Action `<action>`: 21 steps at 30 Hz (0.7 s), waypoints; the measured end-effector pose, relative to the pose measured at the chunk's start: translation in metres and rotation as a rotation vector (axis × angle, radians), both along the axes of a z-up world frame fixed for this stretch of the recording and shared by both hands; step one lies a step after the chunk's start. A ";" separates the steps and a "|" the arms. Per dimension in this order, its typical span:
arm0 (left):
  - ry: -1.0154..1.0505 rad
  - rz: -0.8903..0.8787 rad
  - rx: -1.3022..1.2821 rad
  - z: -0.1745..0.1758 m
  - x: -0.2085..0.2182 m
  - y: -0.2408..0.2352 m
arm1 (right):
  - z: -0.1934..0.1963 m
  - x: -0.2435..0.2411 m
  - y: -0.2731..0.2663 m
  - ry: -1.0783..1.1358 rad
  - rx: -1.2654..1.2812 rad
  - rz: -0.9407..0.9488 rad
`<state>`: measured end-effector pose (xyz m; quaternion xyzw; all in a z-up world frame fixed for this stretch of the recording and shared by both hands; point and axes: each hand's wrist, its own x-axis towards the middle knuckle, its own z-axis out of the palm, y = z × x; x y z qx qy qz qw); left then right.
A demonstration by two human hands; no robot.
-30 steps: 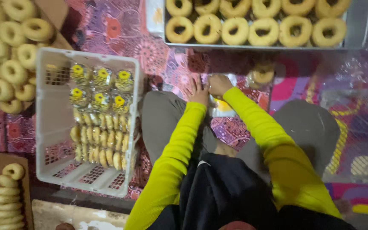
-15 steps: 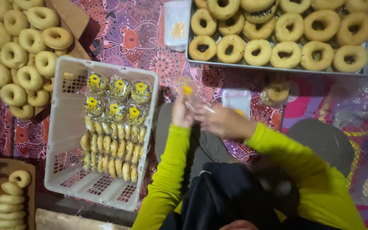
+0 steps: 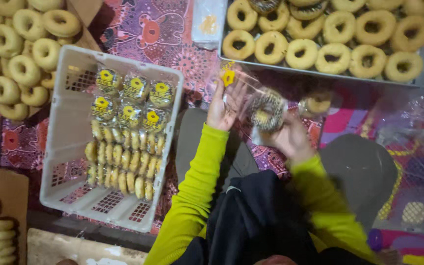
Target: The person sits on the floor and packages donuts by placing them into small clear plastic bags. They seal the bags and place the packaged donuts into a white plastic basket. The person handles donuts from a metal tray and a cardboard box, packaging them one at a time.
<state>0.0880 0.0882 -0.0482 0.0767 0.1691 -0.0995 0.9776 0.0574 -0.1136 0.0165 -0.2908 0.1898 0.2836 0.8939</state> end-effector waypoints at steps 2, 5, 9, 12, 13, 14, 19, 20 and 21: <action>-0.006 -0.011 0.176 0.006 -0.013 -0.026 | -0.029 -0.040 -0.008 0.024 0.063 -0.082; -0.201 -0.082 0.539 0.021 -0.044 -0.061 | -0.054 -0.066 -0.027 -0.062 0.095 -0.134; 0.008 -0.137 0.503 0.044 -0.058 -0.073 | -0.039 -0.058 -0.032 -0.223 0.110 0.019; 0.216 -0.213 0.451 0.052 -0.068 -0.098 | -0.006 -0.059 -0.033 -0.672 -0.514 -0.196; 0.120 -0.191 0.308 0.051 -0.073 -0.107 | 0.004 -0.064 -0.040 -0.685 -0.573 -0.225; 0.013 -0.177 0.173 0.050 -0.075 -0.112 | 0.013 -0.062 -0.042 -0.703 -0.629 -0.269; -0.175 -0.277 0.584 0.049 -0.099 -0.109 | 0.053 -0.053 -0.080 -1.255 -1.533 0.029; -0.213 -0.271 0.667 0.052 -0.101 -0.106 | 0.062 -0.050 -0.085 -1.056 -1.515 0.150; -0.253 -0.264 0.750 0.056 -0.101 -0.104 | 0.071 -0.050 -0.090 -0.859 -1.481 0.267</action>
